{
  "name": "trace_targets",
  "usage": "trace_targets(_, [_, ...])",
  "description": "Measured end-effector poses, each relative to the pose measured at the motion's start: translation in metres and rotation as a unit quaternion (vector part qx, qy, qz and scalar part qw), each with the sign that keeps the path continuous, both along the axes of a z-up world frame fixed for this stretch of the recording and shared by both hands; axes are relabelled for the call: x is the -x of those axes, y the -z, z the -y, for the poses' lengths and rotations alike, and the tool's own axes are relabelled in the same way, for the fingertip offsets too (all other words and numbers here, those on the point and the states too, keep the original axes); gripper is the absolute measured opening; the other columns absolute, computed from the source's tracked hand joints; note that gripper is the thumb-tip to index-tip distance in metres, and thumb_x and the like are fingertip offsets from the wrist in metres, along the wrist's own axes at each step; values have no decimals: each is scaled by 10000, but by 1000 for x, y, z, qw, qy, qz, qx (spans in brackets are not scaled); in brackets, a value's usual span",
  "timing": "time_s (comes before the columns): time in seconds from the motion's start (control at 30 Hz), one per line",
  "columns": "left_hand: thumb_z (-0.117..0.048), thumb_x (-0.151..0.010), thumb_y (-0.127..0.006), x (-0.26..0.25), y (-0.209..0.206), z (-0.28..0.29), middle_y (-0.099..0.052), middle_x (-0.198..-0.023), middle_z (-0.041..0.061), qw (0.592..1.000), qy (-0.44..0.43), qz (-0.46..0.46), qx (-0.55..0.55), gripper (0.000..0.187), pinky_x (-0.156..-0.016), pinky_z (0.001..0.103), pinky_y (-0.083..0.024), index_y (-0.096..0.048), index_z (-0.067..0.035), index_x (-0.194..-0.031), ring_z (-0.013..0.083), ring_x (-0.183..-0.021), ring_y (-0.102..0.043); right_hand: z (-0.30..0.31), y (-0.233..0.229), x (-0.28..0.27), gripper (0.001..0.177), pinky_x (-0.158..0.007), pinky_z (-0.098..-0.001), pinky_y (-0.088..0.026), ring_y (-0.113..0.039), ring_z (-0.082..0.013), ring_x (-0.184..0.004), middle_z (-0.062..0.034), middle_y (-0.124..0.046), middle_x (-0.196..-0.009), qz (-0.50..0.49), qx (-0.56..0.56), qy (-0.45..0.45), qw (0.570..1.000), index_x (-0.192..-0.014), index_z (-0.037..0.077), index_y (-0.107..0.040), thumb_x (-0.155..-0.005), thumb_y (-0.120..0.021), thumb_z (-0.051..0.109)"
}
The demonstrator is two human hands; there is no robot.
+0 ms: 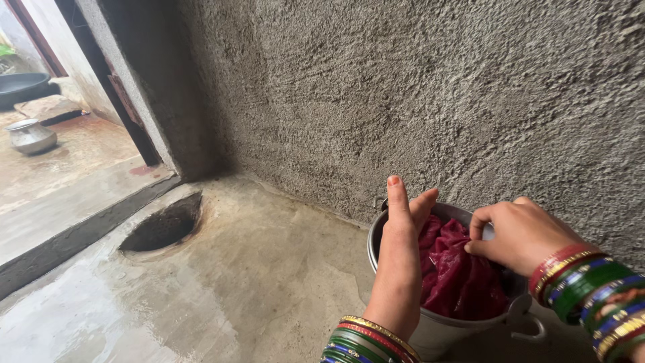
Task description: The person wipes the concrete floor by hand using a red cloth, moving across the surface from a bucket of water.
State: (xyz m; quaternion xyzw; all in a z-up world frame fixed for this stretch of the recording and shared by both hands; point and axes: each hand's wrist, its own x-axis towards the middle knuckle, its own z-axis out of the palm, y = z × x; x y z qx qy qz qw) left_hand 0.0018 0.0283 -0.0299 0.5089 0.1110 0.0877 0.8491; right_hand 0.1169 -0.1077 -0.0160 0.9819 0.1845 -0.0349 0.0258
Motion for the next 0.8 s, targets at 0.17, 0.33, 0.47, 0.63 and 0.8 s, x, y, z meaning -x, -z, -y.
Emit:
trace_targets(0.17, [-775, -868, -230, -1, 4, -5, -528, -1550, 93, 1000, 1, 9, 2, 961, -1206, 363, -270, -559, -81, -1446, 194, -1461, -457, -5, 12, -9, 234, -936, -374, -588, -777, -229, -958, -46, -809, -940, -39, -69, -10, 997, -894, 159, -771, -773, -826, 351])
trace_targets(0.33, [-763, -877, -234, -1, 8, -10, -607, -1472, 118, 1000, -14, 1, 1, 948, -1179, 370, -334, -614, -62, -1391, 219, -1388, -538, -9, 16, -11, 213, -919, -359, -604, -797, -210, -944, -36, -824, -930, -58, -66, 8, 996, -913, 149, -763, -783, -826, 306])
trace_targets(0.47, [-757, -886, -232, -4, 11, -11, -614, -1456, 118, 1000, -13, 1, 4, 940, -1174, 367, -340, -623, -59, -1378, 209, -1374, -550, -7, 16, -13, 208, -908, -356, -614, -812, -181, -951, 11, -854, -931, -60, -71, 37, 995, -991, 180, -751, -803, -798, 257])
trace_targets(0.63, [-751, -892, -237, -4, 12, -12, -632, -1442, 136, 1000, -7, 18, 13, 937, -1164, 369, -369, -633, -47, -1366, 233, -1356, -574, -5, 8, -8, 433, -891, -347, -584, -765, -192, -962, 31, -795, -966, -38, -19, 34, 999, -1118, 221, -699, -756, -893, 361])
trace_targets(0.8, [-759, -890, -230, -3, 10, -10, -617, -1460, 120, 1000, -11, 24, -9, 954, -1171, 354, -334, -627, -40, -1375, 214, -1391, -545, -9, 3, 3, 369, -912, -368, -603, -786, -177, -968, 33, -828, -940, -63, -1, 69, 996, -1098, 222, -687, -783, -866, 290])
